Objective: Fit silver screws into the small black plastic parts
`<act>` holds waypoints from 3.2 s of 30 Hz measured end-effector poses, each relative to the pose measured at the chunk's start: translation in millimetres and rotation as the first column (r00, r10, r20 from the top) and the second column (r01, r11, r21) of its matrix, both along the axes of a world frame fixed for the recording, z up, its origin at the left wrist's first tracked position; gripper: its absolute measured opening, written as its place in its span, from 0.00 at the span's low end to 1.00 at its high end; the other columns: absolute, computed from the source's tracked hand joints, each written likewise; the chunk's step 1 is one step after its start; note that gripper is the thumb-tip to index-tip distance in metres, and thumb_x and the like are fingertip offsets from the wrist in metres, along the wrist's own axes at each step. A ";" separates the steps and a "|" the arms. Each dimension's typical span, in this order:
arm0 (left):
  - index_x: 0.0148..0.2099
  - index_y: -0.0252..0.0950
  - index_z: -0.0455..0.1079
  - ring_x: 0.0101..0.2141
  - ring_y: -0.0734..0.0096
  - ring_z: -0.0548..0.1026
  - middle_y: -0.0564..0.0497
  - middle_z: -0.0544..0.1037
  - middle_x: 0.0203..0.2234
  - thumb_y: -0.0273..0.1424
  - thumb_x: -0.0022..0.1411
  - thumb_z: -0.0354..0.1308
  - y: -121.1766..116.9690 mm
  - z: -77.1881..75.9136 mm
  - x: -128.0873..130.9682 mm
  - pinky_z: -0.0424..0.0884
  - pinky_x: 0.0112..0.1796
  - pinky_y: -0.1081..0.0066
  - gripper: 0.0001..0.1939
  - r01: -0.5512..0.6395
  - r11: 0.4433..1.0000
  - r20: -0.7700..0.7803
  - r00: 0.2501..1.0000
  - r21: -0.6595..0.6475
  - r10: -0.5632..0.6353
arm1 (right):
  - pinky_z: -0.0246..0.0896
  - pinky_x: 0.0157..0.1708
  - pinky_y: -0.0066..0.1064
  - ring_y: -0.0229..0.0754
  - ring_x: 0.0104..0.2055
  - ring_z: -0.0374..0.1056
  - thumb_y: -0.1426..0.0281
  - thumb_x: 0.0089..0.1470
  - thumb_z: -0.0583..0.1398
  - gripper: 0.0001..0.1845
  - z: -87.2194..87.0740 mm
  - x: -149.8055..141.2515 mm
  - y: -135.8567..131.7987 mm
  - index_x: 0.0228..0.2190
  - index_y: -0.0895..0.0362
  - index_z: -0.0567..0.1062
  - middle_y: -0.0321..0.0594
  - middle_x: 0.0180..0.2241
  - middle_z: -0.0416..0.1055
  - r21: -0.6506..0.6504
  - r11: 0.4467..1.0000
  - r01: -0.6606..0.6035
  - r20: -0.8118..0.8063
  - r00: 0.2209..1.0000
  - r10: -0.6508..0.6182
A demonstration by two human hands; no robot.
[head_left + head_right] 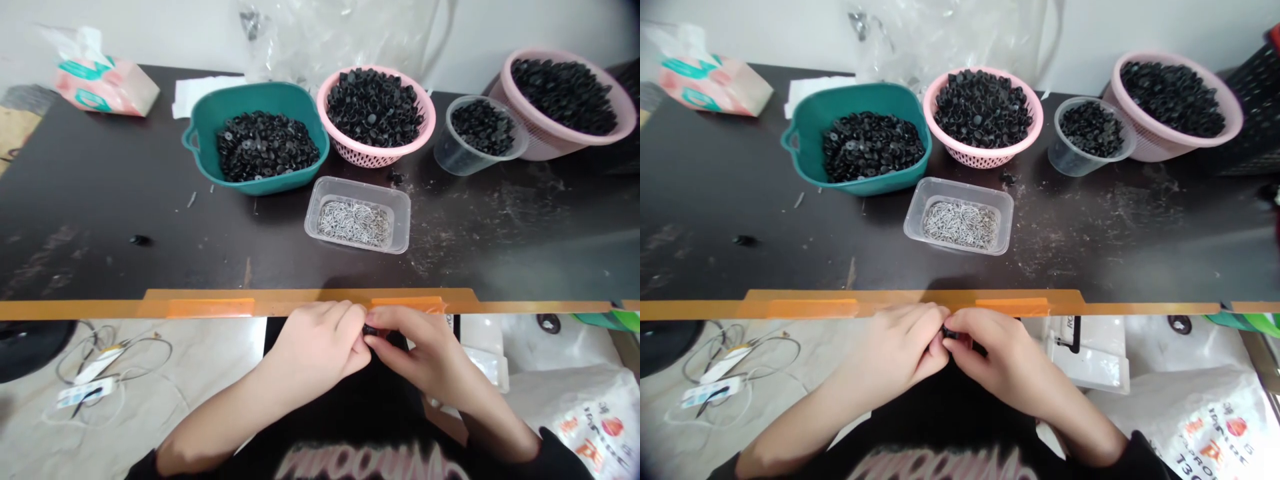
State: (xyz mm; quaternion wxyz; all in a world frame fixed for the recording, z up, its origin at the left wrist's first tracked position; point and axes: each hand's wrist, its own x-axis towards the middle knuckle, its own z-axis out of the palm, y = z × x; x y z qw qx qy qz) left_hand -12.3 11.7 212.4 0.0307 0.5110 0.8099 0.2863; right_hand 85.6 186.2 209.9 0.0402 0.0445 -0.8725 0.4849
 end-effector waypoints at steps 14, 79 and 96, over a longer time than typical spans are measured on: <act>0.43 0.36 0.66 0.31 0.72 0.73 0.55 0.74 0.32 0.27 0.67 0.53 -5.9 -2.1 -0.8 0.68 0.32 0.70 0.03 -0.005 0.998 0.208 0.978 0.060 -0.007 | 0.71 0.34 0.20 0.29 0.31 0.73 0.74 0.60 0.63 0.10 -12.0 4.5 -7.2 0.43 0.50 0.72 0.34 0.37 0.75 -0.723 0.655 0.217 0.291 0.957 0.003; 0.50 0.45 0.69 0.37 0.76 0.76 0.57 0.74 0.36 0.24 0.68 0.58 12.5 -0.5 15.8 0.72 0.41 0.72 0.12 -0.206 0.968 0.707 0.705 0.144 0.045 | 0.73 0.24 0.23 0.35 0.29 0.74 0.72 0.59 0.64 0.07 -28.8 9.8 -7.0 0.41 0.53 0.78 0.37 0.33 0.76 -0.886 0.311 0.344 0.335 0.938 -0.086; 0.51 0.45 0.71 0.35 0.80 0.72 0.57 0.74 0.35 0.26 0.67 0.59 18.7 -20.1 14.5 0.70 0.40 0.77 0.12 -0.260 0.964 0.735 0.665 0.055 0.137 | 0.73 0.32 0.21 0.32 0.29 0.74 0.71 0.51 0.70 0.07 -57.9 -0.3 -8.5 0.35 0.53 0.83 0.35 0.29 0.77 -0.896 -0.021 0.443 0.441 0.895 0.067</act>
